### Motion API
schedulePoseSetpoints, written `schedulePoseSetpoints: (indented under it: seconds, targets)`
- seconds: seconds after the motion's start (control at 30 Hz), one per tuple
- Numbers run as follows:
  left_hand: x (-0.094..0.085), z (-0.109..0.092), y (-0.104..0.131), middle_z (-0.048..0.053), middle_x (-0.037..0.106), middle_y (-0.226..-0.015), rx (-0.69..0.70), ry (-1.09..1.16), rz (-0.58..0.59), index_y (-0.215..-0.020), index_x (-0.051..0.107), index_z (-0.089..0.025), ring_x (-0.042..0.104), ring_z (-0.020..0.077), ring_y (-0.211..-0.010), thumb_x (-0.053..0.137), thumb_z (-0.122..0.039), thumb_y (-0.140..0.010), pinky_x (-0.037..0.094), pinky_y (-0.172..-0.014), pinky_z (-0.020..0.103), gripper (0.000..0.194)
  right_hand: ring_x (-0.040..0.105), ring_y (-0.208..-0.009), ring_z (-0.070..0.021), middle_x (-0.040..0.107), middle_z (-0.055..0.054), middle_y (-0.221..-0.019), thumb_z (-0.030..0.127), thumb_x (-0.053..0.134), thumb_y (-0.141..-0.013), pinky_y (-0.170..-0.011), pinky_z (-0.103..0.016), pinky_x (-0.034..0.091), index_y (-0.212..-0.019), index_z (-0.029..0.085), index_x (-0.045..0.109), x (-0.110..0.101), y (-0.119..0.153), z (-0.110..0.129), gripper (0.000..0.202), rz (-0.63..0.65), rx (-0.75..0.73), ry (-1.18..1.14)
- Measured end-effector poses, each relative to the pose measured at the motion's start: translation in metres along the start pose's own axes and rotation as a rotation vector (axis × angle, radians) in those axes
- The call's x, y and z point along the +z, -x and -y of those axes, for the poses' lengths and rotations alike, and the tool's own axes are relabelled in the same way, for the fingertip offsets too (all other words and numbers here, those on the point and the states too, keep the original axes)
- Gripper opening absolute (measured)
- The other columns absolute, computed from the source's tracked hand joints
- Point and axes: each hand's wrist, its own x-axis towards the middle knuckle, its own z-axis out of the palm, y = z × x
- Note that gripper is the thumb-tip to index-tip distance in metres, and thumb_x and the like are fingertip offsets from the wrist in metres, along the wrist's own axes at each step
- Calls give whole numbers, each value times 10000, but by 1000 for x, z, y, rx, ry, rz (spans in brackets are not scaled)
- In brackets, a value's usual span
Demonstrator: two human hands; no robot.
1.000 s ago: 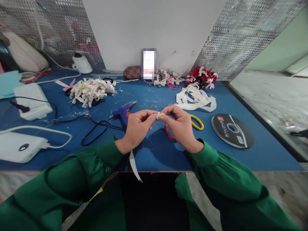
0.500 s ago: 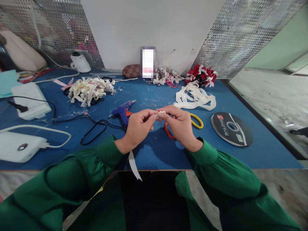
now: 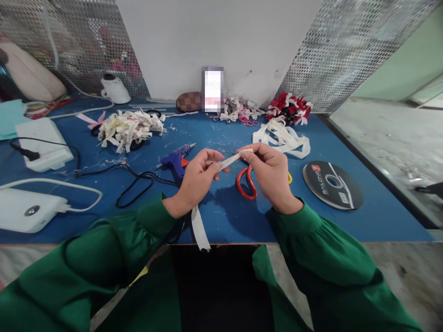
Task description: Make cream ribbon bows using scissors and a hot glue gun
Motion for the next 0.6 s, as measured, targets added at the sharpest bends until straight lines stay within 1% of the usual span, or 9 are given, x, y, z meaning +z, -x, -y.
schedulePoseSetpoints:
  seconds: [0.1, 0.2, 0.27, 0.37, 0.47, 0.6]
  targets:
    - [-2, 2, -1, -12, 672, -696, 40, -22, -8, -847, 533, -206, 468, 98, -531, 533, -97, -821, 350, -515, 241, 112, 605, -721, -145, 695, 4, -744, 248, 660, -869, -700, -303, 461, -820, 199, 719, 0, -1, 0, 91, 6, 3, -12]
    - [-3, 1, 0, -12, 649, -685, 56, -65, 11, -817, 558, -198, 428, 101, -529, 508, -106, -826, 332, -515, 254, 105, 607, -720, -147, 692, 6, -740, 256, 654, -874, -714, -312, 469, -820, 203, 705, 0, -1, -1, 91, 5, -4, -12]
    - [-3, 0, 1, -5, 653, -733, 81, -97, 16, -825, 577, -194, 465, 105, -575, 571, -177, -843, 361, -545, 257, 25, 611, -724, -151, 693, 4, -744, 260, 656, -874, -720, -317, 474, -820, 206, 700, 0, -1, -2, 87, 7, -4, -15]
    - [-3, 0, 2, -16, 616, -712, 133, -195, -26, -798, 581, -190, 506, 111, -621, 706, -300, -812, 390, -575, 255, 167, 617, -721, -153, 695, 3, -746, 256, 664, -870, -715, -320, 475, -819, 207, 696, 0, -1, -2, 78, 18, 8, -28]
    - [-3, 2, 2, -10, 636, -694, 152, -255, -61, -773, 584, -188, 530, 112, -610, 690, -323, -846, 395, -566, 253, 186, 617, -711, -151, 698, 4, -741, 250, 668, -869, -700, -315, 468, -816, 206, 698, 1, 0, -2, 74, 21, 12, -30]
    - [-4, 5, 2, 8, 705, -745, 165, -225, -63, -783, 579, -189, 633, 132, -690, 662, -315, -881, 464, -637, 260, 180, 617, -705, -148, 700, 5, -734, 249, 666, -876, -686, -309, 462, -825, 206, 701, 1, 0, -2, 75, 21, -3, -39]
